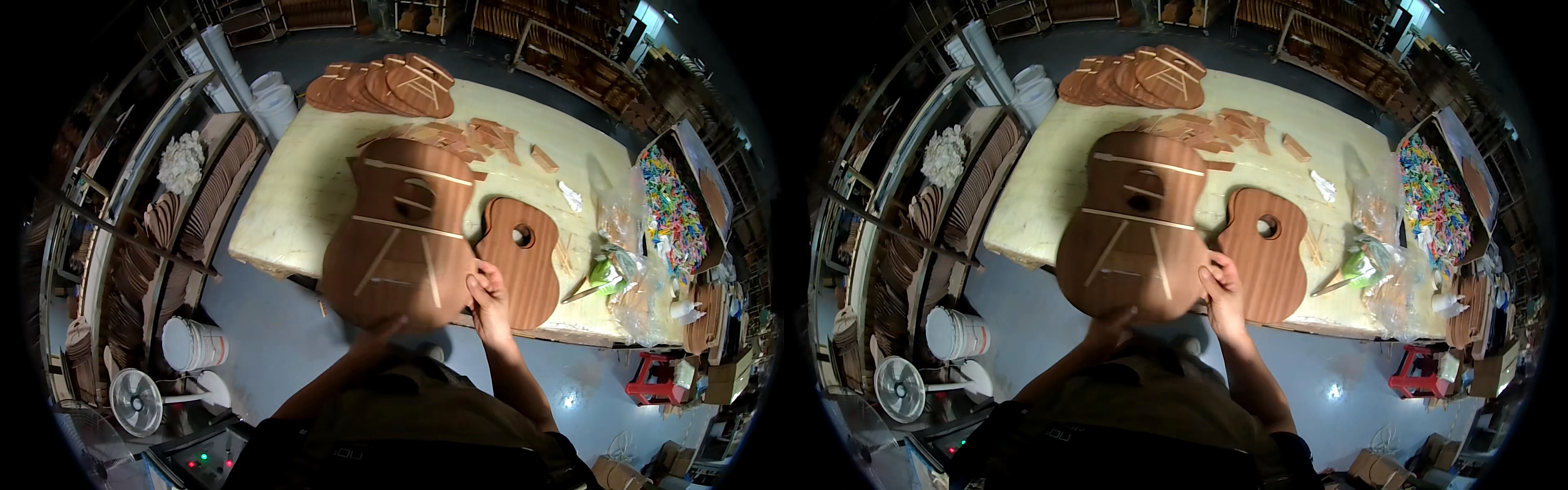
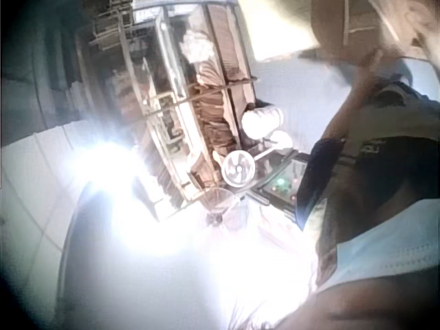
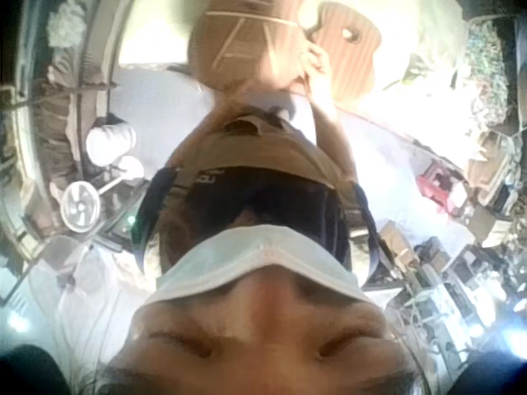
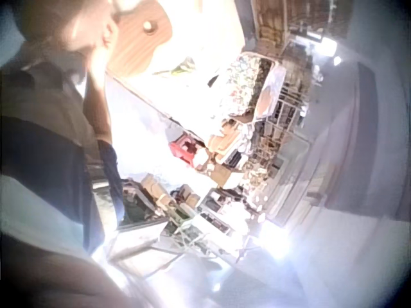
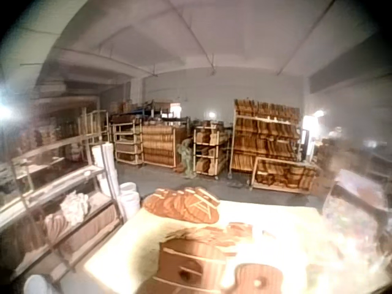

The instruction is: The person assembles wooden guitar bodies by placing thin wooden strips into slots on the instrument's surface. They apply glue to the strips and press them into place, then move the assembled bodies to a pressing machine to secure the parts.

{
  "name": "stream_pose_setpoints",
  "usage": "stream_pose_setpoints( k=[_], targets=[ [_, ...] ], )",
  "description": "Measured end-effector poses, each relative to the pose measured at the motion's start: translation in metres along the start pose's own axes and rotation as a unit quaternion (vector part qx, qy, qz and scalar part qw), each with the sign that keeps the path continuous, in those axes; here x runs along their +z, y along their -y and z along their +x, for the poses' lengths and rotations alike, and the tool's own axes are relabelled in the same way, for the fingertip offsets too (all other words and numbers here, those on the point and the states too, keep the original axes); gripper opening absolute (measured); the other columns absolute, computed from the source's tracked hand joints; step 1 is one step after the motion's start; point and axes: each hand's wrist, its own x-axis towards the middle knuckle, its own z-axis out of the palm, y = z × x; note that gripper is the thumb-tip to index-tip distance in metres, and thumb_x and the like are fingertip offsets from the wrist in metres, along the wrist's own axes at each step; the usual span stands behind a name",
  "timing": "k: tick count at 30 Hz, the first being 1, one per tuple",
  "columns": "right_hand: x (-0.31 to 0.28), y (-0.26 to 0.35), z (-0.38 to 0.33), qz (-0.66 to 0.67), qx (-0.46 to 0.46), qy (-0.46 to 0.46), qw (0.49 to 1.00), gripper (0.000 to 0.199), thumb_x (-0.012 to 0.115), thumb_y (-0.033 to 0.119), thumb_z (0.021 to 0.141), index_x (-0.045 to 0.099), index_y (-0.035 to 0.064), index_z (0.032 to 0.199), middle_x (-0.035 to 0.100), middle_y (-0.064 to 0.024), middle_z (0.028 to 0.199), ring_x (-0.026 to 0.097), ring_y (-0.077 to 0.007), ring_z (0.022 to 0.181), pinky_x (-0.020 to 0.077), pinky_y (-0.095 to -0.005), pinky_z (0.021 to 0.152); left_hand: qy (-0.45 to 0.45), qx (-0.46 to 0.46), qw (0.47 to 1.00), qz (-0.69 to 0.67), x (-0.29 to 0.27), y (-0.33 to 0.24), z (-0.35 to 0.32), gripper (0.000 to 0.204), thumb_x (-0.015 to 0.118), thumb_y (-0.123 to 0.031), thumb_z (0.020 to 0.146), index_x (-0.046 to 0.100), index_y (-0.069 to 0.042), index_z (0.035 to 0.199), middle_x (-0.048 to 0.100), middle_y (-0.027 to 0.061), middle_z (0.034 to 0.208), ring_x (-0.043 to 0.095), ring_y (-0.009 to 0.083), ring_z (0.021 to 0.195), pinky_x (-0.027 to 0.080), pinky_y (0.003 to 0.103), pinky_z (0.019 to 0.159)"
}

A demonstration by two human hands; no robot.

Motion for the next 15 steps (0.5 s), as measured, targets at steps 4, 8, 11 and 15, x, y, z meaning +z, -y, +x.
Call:
stream_pose_setpoints(
  k=[4,8,11,15],
  targets=[
    [0.015,-0.054,0.032,-0.443,-0.065,-0.061,0.892,0.035,0.06,0.02,0.093,0.054,0.0002,0.121,0.062,-0.0131,0.103,0.063,-0.0252,0.088,0.0518,-0.0347,0.073,-0.135,-0.1,0.942,-0.29,-0.066,0.034,-0.002,0.04,0.062,-0.015,0.088,0.052,0.001,0.123,0.058,0.0097,0.116,0.055,0.0211,0.105,0.045,0.036,0.09],
    [0.039,-0.068,0.04,-0.659,-0.059,-0.095,0.744,0.043,0.064,0.022,0.086,0.057,0.0041,0.124,0.055,-0.0234,0.116,0.06,-0.041,0.097,0.0483,-0.0456,0.085,-0.15,-0.013,0.884,-0.442,-0.087,0.082,0.02,0.034,0.066,-0.014,0.084,0.056,-0.004,0.114,0.061,0.0053,0.102,0.059,0.0181,0.095,0.047,0.032,0.083],
    [0.031,-0.087,0.05,-0.653,-0.063,-0.15,0.74,0.038,0.065,0.022,0.083,0.064,0.0097,0.119,0.059,-0.0185,0.11,0.063,-0.0345,0.09,0.0499,-0.0415,0.081,-0.118,-0.006,0.885,-0.45,-0.094,0.094,0.033,0.041,0.066,-0.008,0.082,0.052,-0.004,0.12,0.058,0.0056,0.11,0.056,0.0194,0.104,0.045,0.035,0.089],
    [0.035,-0.083,0.045,-0.58,-0.093,-0.16,0.793,0.036,0.071,0.016,0.079,0.067,0.0071,0.114,0.06,-0.0127,0.098,0.062,-0.0249,0.083,0.0498,-0.0334,0.076,-0.055,-0.01,0.869,-0.491,-0.099,0.102,0.038,0.044,0.064,-0.004,0.082,0.049,-0.006,0.123,0.057,0.0061,0.113,0.055,0.0202,0.108,0.045,0.038,0.095]
  ],
)
